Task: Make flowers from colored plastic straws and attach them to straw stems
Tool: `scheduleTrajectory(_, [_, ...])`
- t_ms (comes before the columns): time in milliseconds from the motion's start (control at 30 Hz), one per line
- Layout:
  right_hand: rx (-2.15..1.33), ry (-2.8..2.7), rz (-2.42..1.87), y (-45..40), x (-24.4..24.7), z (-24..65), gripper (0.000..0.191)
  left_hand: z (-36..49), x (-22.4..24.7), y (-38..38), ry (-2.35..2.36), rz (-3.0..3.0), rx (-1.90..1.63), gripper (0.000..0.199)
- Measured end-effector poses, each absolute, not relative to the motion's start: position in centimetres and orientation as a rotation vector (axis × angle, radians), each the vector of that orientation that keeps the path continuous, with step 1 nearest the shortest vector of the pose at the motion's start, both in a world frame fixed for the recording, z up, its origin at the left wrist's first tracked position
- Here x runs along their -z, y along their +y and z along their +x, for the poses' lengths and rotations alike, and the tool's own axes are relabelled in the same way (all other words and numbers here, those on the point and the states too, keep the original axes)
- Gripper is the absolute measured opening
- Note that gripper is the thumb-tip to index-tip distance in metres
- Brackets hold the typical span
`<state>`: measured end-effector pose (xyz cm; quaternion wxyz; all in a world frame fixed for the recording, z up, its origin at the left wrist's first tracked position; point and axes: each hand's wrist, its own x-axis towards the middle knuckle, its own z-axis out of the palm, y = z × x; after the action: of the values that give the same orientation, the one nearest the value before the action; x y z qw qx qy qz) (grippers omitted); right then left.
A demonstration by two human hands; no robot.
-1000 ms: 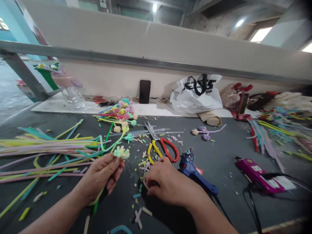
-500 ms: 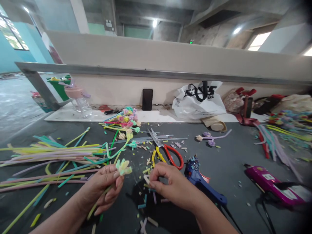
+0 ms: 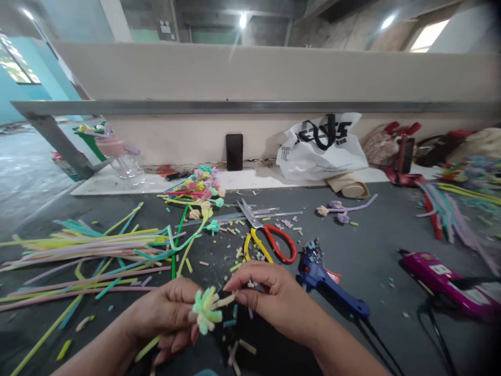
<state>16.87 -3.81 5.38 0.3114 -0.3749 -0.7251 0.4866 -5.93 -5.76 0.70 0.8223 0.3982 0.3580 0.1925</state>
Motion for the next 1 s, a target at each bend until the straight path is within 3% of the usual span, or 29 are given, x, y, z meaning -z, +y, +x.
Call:
scheduleTrajectory(300, [-1.213, -1.89, -1.284, -3.71, -5.01, 16.48, 0.014, -5.71, -0.16, -5.66, 0.776, 0.919, -0.358, 0.039])
scheduleTrajectory(633, [-1.044, -2.097, -1.034, -4.18, -5.3, 16.28, 0.014, -5.48, -0.71, -5.55, 0.803, 0.923, -0.334, 0.034])
scheduleTrajectory(1000, [-1.07, -2.071, -1.068, -3.85, -5.2, 16.45, 0.012, -5.26, -0.83, -5.59, 0.777, 0.916, -0.38, 0.036])
